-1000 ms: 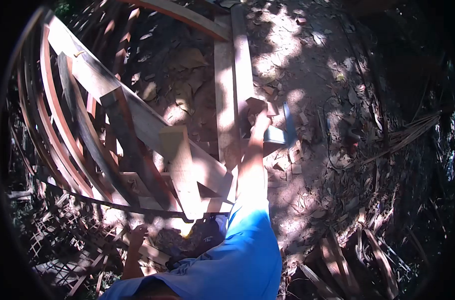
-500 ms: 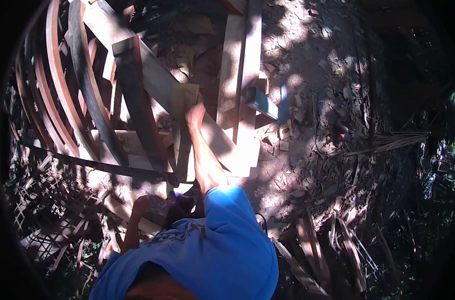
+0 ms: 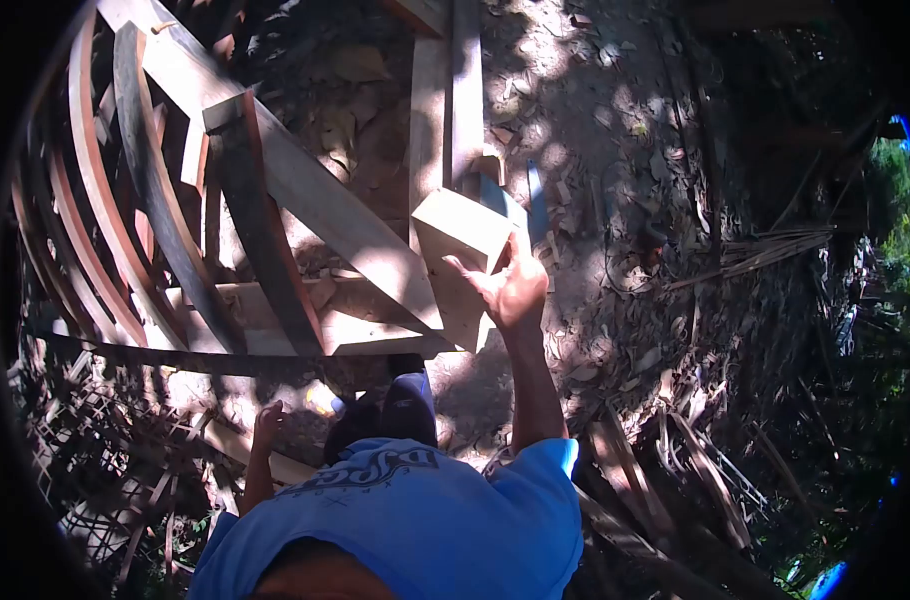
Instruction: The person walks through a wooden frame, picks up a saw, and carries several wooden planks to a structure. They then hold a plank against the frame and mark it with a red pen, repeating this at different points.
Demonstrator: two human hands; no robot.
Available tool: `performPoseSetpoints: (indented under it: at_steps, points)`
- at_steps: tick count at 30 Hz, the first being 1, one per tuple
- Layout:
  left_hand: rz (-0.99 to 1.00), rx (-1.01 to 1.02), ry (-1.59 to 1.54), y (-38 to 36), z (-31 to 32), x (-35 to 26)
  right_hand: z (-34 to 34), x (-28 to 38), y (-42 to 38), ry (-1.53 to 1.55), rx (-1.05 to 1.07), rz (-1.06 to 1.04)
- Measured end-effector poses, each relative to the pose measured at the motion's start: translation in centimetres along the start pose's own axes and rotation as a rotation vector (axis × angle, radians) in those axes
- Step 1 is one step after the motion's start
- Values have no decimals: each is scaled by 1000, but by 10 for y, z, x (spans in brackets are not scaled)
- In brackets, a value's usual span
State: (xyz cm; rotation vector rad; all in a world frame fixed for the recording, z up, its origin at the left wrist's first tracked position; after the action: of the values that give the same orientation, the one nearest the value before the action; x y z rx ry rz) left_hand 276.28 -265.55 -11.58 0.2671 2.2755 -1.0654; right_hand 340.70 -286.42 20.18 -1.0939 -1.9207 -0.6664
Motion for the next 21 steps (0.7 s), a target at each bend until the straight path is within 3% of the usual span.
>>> performPoseSetpoints:
  at_steps: [1,3,4,7,10,12,14,16,19,21]
  points:
    - [40,99,-44,6,2,-9,-25,9,2,2,-31,51]
    - [-152,152,-186,6,2,-18,-65,11,-2,-171,-173,177]
    - [-281,184,-209,1,3,-47,-77,5,-5,-208,-237,188]
    - [-426,121,-249,5,12,-74,-97,-13,-5,-224,-318,121]
    - [-178,98,-158,18,18,-100,-107,-56,-1,-335,-314,115]
    - [-149,116,-144,19,23,-124,-109,-117,-5,-378,-357,101]
    - [-173,129,-124,15,26,-142,-103,-152,-9,-471,-444,103]
    - [69,173,45,29,27,-120,-87,-195,-15,-416,-486,272]
    - [5,153,50,17,18,-127,-34,-242,-28,-314,-535,415]
    - [-265,85,-132,-3,16,-176,11,-275,-33,-349,-481,507]
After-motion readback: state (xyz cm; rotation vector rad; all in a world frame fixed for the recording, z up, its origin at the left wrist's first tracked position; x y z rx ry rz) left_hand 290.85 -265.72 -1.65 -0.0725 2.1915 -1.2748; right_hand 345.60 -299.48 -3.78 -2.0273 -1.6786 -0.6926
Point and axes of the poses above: each hand's wrist, its own y-axis towards the middle knuckle, its own z-axis out of the palm, x = y × z, the point moved 6 cm from there along y, towards the middle knuckle, and after that the axes turned 4 degrees about -y, right-handed, at the moved point
